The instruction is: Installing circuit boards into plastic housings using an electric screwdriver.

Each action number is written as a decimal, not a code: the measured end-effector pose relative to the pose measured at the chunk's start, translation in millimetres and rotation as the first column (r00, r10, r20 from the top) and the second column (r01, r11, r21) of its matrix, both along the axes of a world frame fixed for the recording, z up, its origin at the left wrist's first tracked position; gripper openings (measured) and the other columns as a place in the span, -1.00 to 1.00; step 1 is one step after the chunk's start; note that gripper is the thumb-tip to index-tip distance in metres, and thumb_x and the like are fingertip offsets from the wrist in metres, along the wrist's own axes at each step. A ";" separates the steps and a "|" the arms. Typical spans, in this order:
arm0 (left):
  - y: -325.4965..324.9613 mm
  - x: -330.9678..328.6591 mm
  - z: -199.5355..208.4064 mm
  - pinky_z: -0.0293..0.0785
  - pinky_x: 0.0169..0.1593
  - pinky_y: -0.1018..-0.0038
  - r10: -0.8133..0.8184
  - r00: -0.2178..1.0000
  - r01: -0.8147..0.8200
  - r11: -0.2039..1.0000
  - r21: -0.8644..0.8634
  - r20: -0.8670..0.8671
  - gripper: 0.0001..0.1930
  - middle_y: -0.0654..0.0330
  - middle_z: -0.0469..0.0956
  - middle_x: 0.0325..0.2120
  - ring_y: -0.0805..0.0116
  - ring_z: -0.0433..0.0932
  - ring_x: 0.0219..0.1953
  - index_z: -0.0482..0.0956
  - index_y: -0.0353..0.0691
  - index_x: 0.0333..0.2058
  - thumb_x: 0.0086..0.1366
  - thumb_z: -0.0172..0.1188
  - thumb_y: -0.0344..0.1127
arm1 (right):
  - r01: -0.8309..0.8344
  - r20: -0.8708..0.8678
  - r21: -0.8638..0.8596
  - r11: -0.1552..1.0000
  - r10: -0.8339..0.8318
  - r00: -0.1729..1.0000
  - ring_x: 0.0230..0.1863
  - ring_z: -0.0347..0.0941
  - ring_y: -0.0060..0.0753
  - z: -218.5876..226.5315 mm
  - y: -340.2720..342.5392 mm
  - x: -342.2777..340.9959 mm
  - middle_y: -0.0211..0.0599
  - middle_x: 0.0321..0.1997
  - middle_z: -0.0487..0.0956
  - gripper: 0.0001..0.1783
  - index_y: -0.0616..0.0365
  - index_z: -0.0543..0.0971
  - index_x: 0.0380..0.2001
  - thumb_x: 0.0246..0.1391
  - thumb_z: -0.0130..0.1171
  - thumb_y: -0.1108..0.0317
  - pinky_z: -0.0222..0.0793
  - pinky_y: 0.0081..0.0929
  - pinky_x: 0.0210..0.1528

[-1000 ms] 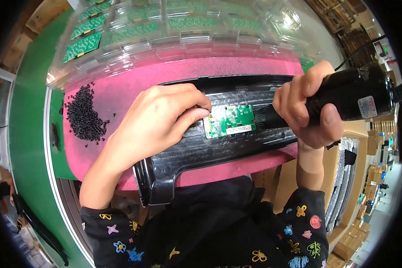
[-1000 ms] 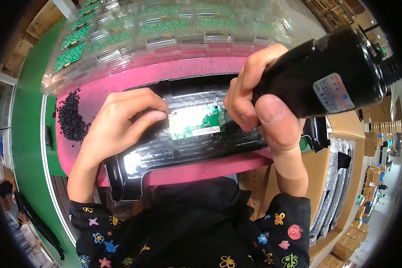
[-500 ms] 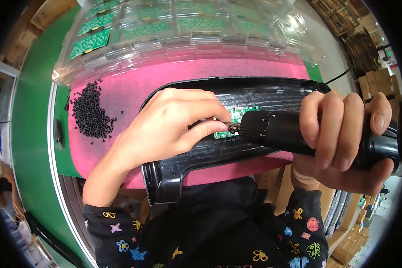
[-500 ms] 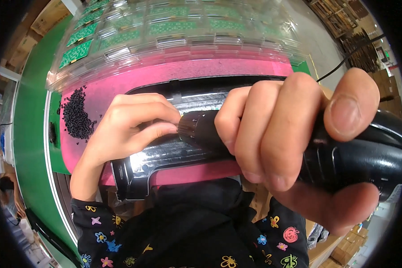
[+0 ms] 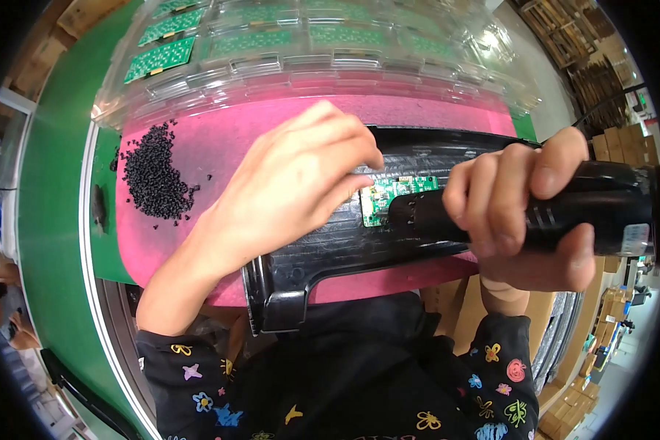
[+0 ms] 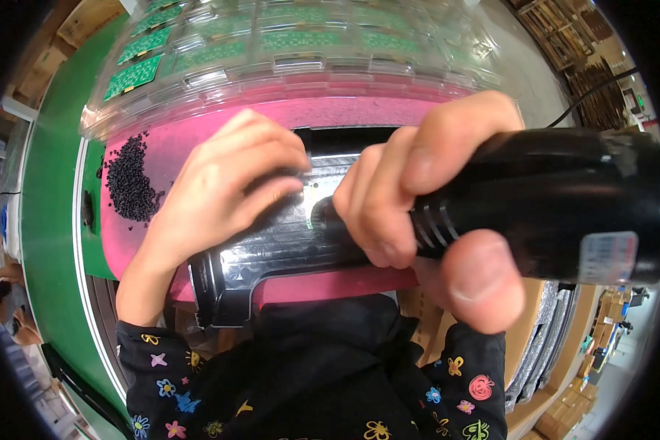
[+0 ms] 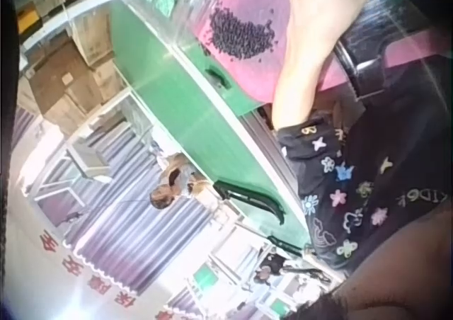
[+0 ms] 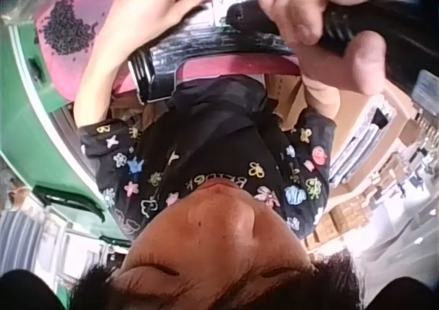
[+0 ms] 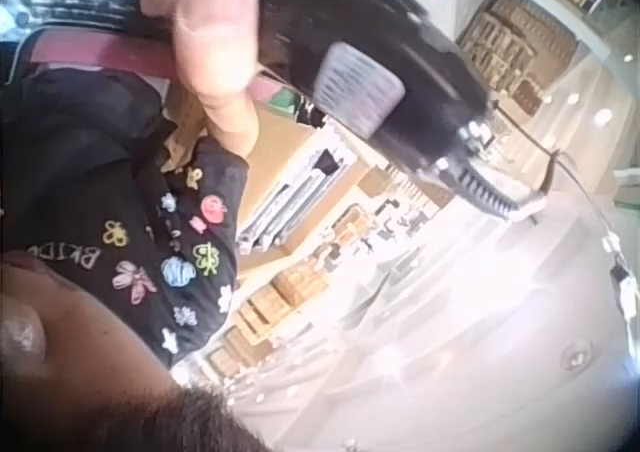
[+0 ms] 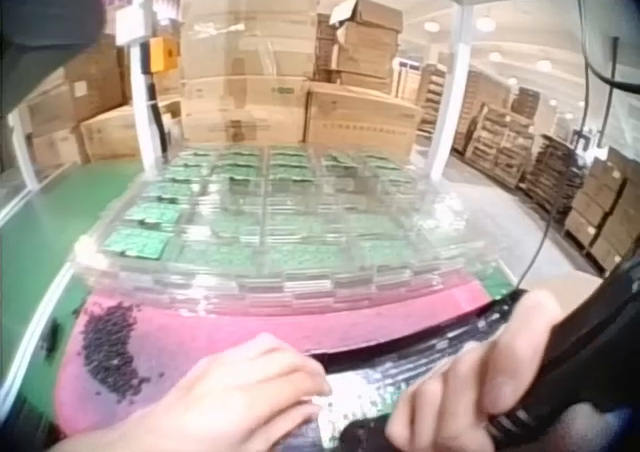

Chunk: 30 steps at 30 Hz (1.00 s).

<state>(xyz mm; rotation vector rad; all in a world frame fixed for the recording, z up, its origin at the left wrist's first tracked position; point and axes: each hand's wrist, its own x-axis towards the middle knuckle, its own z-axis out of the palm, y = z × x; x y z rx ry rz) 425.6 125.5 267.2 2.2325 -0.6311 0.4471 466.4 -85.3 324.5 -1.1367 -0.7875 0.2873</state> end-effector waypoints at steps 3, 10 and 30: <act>10.5 -1.3 0.0 0.46 -0.10 0.32 0.119 0.992 -0.122 0.990 0.074 0.045 -0.83 0.13 0.57 -0.30 0.14 0.52 -0.16 0.59 -0.30 -0.33 0.07 0.34 -0.51 | 0.042 -0.044 -0.040 0.998 -0.043 0.998 -0.73 0.19 -0.61 -5.3 10.1 -8.7 -0.55 -0.67 0.36 -0.56 -0.02 0.29 -0.25 0.09 0.18 -0.07 0.18 -0.55 -0.55; 12.2 1.9 -4.4 0.43 -0.06 0.32 0.183 0.980 -0.186 0.982 0.032 0.080 -0.84 0.14 0.54 -0.29 0.13 0.48 -0.17 0.59 -0.29 -0.30 0.11 0.29 -0.52 | 0.015 -0.034 -0.100 0.995 -0.018 0.999 -0.73 0.21 -0.62 -5.7 20.1 -9.3 -0.57 -0.69 0.33 -0.53 -0.01 0.29 -0.25 0.02 0.24 -0.06 0.18 -0.55 -0.57; 24.5 0.7 -12.7 0.51 -0.03 0.18 0.286 0.957 -0.274 0.948 0.163 -0.058 -0.79 0.01 0.60 -0.23 -0.03 0.56 -0.09 0.55 -0.28 -0.17 0.23 0.21 -0.36 | 0.002 -0.030 -0.114 0.993 -0.006 1.000 -0.76 0.15 -0.64 -10.8 43.3 -16.8 -0.64 -0.74 0.24 -0.49 0.01 0.34 -0.28 0.00 0.33 -0.10 0.09 -0.58 -0.65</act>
